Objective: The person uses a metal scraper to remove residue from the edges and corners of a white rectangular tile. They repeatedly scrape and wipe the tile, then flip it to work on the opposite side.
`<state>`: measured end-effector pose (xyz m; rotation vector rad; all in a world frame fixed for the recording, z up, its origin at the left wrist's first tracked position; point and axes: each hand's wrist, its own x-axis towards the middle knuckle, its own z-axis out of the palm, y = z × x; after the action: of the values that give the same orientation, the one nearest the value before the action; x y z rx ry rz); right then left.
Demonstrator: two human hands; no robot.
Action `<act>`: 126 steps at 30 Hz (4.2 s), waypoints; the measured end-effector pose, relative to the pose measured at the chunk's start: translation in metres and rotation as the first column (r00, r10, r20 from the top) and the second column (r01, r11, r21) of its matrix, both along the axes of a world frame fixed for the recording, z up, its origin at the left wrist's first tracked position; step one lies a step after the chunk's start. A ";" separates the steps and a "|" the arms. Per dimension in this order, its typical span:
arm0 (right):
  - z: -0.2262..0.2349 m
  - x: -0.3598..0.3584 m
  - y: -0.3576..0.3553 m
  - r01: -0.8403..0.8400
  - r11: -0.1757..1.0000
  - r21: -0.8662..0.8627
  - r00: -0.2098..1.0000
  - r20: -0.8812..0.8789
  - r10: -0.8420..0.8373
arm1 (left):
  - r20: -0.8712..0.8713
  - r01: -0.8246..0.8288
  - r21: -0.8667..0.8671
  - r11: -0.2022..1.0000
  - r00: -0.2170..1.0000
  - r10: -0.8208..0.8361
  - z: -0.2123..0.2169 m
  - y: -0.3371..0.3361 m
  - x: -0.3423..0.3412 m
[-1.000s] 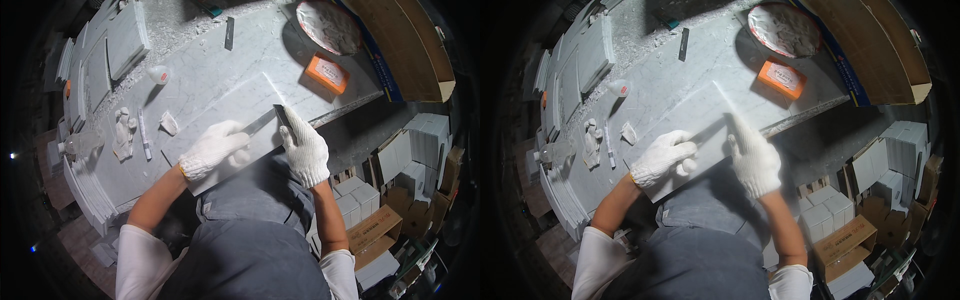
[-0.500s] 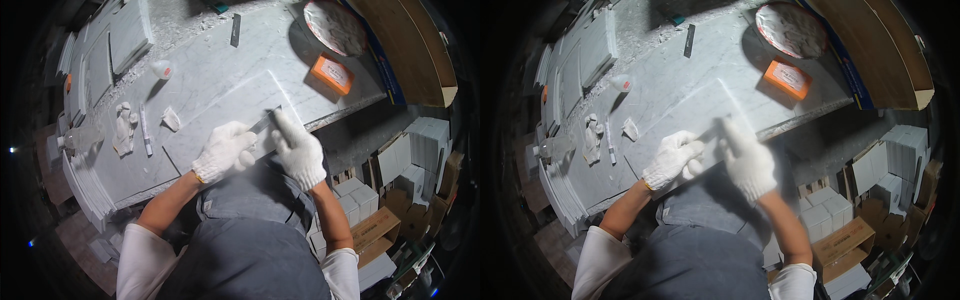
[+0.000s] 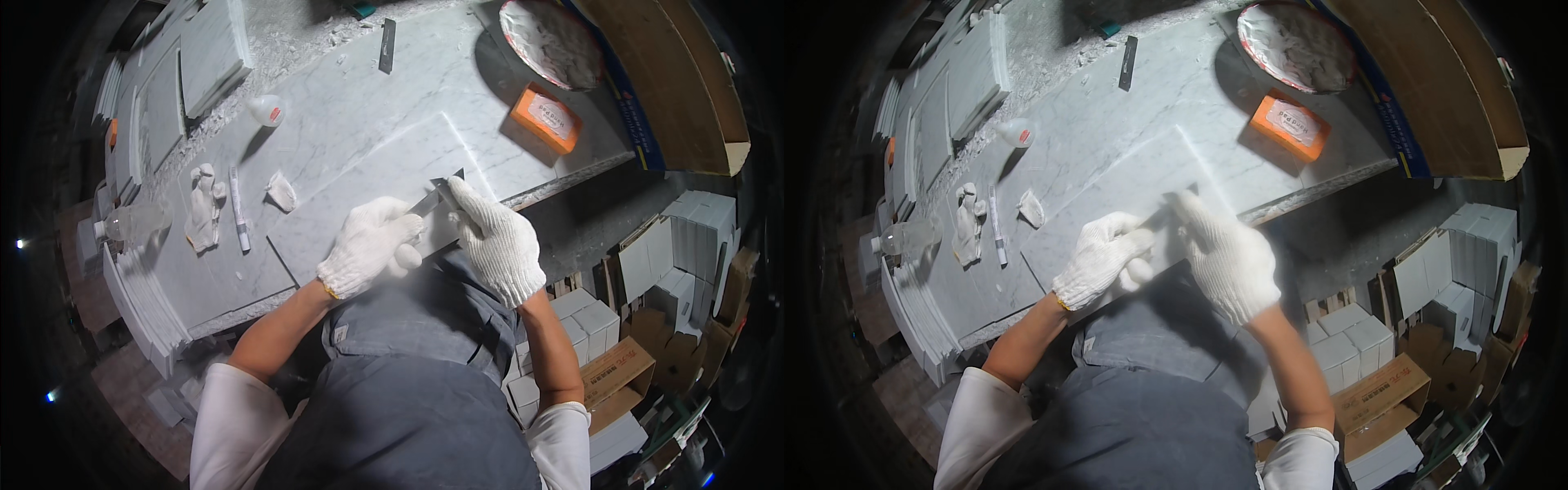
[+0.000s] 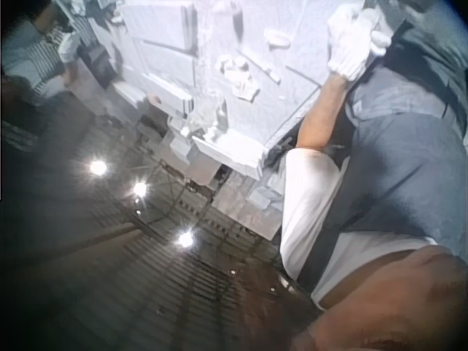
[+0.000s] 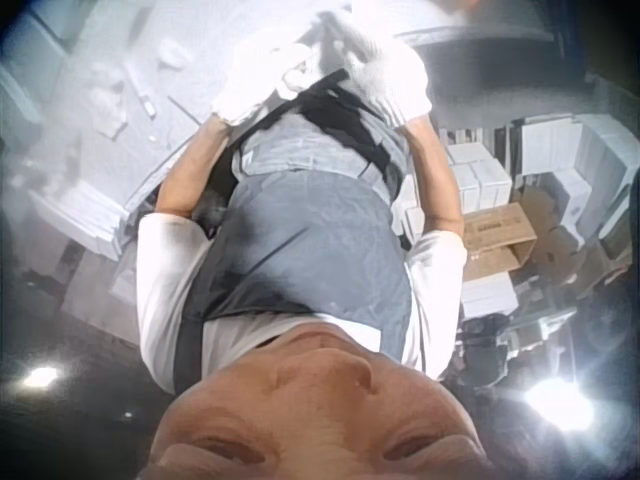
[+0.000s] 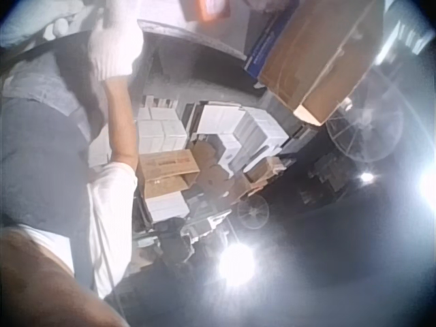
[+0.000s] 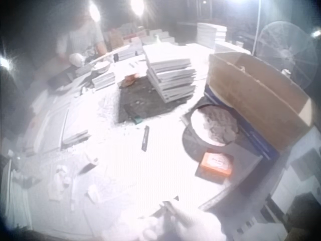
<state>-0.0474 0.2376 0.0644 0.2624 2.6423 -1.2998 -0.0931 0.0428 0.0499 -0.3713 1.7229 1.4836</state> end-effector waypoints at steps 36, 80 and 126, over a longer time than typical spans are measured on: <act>-0.033 0.026 -0.023 -0.112 0.994 0.002 0.989 0.097 0.112 | 0.086 0.019 0.142 0.990 0.996 -0.031 0.002 -0.008 -0.014; -0.010 0.003 0.016 -0.342 0.938 -0.054 0.929 0.130 0.347 | -0.730 0.004 -0.683 0.730 -0.028 -0.683 -0.041 -0.026 0.013; -0.030 0.020 0.004 0.261 0.853 -0.452 0.964 0.175 -0.202 | -0.908 0.025 -0.355 0.934 0.228 -0.351 -0.030 -0.010 0.011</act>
<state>-0.0276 0.2414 0.0343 0.5758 2.1506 -1.8870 -0.0819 0.0328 0.0195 0.8882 2.8304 1.3076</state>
